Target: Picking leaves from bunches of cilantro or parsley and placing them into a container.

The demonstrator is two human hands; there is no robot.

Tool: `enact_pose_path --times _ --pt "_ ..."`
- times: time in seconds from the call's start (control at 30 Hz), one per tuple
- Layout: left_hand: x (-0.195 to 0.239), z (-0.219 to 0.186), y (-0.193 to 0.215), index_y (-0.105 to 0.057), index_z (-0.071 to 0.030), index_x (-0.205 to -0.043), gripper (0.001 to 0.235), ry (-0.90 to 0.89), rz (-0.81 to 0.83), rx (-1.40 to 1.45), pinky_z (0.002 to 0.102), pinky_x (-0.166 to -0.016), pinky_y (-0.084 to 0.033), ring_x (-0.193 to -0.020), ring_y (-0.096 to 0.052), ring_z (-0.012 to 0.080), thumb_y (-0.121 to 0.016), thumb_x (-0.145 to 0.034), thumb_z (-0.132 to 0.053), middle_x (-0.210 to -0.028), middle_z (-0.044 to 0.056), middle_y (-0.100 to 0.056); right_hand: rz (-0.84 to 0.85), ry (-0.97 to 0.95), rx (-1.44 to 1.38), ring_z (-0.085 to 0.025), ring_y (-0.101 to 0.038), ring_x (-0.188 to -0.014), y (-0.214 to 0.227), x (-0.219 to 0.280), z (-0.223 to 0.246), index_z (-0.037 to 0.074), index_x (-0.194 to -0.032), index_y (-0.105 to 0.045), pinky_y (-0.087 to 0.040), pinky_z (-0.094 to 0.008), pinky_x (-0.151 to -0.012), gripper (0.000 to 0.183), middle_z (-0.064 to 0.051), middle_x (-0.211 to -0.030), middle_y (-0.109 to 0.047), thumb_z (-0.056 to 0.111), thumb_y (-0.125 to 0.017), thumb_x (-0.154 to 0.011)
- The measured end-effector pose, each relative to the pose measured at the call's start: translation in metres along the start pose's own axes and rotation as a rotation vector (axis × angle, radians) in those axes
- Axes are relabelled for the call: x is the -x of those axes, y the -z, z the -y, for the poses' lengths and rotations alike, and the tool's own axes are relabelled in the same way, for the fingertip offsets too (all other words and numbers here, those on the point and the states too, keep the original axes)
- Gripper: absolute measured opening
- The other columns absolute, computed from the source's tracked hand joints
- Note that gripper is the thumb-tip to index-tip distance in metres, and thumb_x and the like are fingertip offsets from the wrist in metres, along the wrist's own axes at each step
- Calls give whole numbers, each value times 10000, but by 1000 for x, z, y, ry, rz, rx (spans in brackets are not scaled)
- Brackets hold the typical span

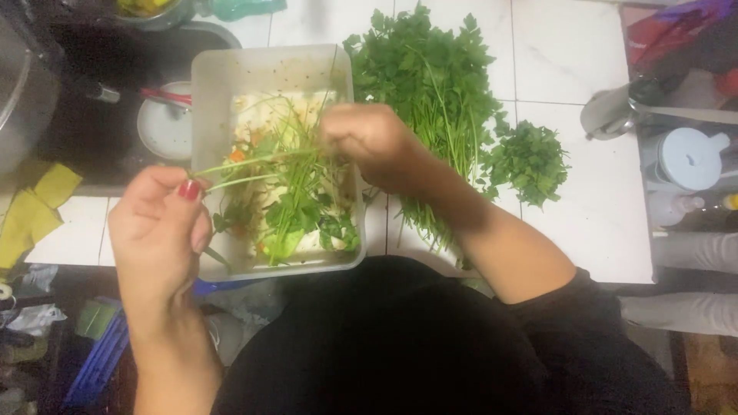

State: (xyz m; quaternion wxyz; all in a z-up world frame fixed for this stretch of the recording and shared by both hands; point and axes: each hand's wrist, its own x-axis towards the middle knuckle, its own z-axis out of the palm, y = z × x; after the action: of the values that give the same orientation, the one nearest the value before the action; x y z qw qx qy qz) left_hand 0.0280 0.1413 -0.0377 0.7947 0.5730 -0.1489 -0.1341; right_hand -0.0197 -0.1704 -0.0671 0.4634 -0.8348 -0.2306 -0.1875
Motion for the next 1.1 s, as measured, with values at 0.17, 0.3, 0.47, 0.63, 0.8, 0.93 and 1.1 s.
enact_pose_path --times 0.17,0.3,0.47,0.63,0.8,0.93,1.1 --pt "1 2 -10 -643 -16 -1107 76 0 32 -95 200 -483 -337 -553 -469 59 -652 -1051 -66 -837 37 -643 -204 -355 -453 -99 -483 -559 -1 -14 7 46 -864 -635 -427 -229 -472 235 -50 -768 -635 -42 -429 -935" --pt "-2 -4 -18 -626 -38 -1073 51 -30 20 -6 195 -479 -320 -542 -443 44 -646 -1057 -82 -860 3 -654 -700 -417 -538 -112 -466 -557 8 -12 -52 3 -929 -641 -407 -267 -481 182 -39 -714 -541 -27 -466 -968" --pt "-3 -4 -38 -595 -50 -1125 77 -42 32 -123 201 -491 -334 -549 -452 40 -630 -1078 -99 -764 -24 -586 -293 -65 -297 -231 -572 -1001 -15 -32 -31 5 -1393 -485 -516 -353 -890 320 -185 -1125 -552 89 -406 -1094" --pt "-2 -3 -41 -578 -26 -1154 91 -78 -15 -249 195 -503 -315 -574 -440 17 -608 -1096 -89 -740 -37 -556 -71 -71 -303 -216 -682 -1125 -3 -21 10 20 -1287 -635 -580 -358 -977 353 -136 -1154 -705 258 -394 -1187" --pt "-2 6 -41 -576 -8 -1170 95 -127 -20 -353 197 -529 -344 -616 -465 12 -590 -1110 -80 -780 -42 -569 323 -565 262 -237 -502 -579 -1 -15 27 3 -767 -612 -470 -369 -554 520 -146 -692 -599 391 -482 -1087" --pt "0 4 -42 -579 -5 -1171 106 -114 0 -342 198 -547 -354 -636 -469 14 -605 -1114 -90 -809 -35 -581 -143 -534 171 -123 -591 -631 12 -16 9 94 -922 -687 -510 -291 -559 309 -23 -767 -658 273 -470 -1051" --pt "-4 -4 -40 -577 -38 -1129 112 -5 61 -120 199 -495 -342 -556 -446 26 -625 -1063 -115 -780 -21 -605 -170 -515 -364 -82 -641 -621 15 -37 37 108 -1026 -646 -554 -204 -535 131 -9 -806 -695 152 -524 -1013"
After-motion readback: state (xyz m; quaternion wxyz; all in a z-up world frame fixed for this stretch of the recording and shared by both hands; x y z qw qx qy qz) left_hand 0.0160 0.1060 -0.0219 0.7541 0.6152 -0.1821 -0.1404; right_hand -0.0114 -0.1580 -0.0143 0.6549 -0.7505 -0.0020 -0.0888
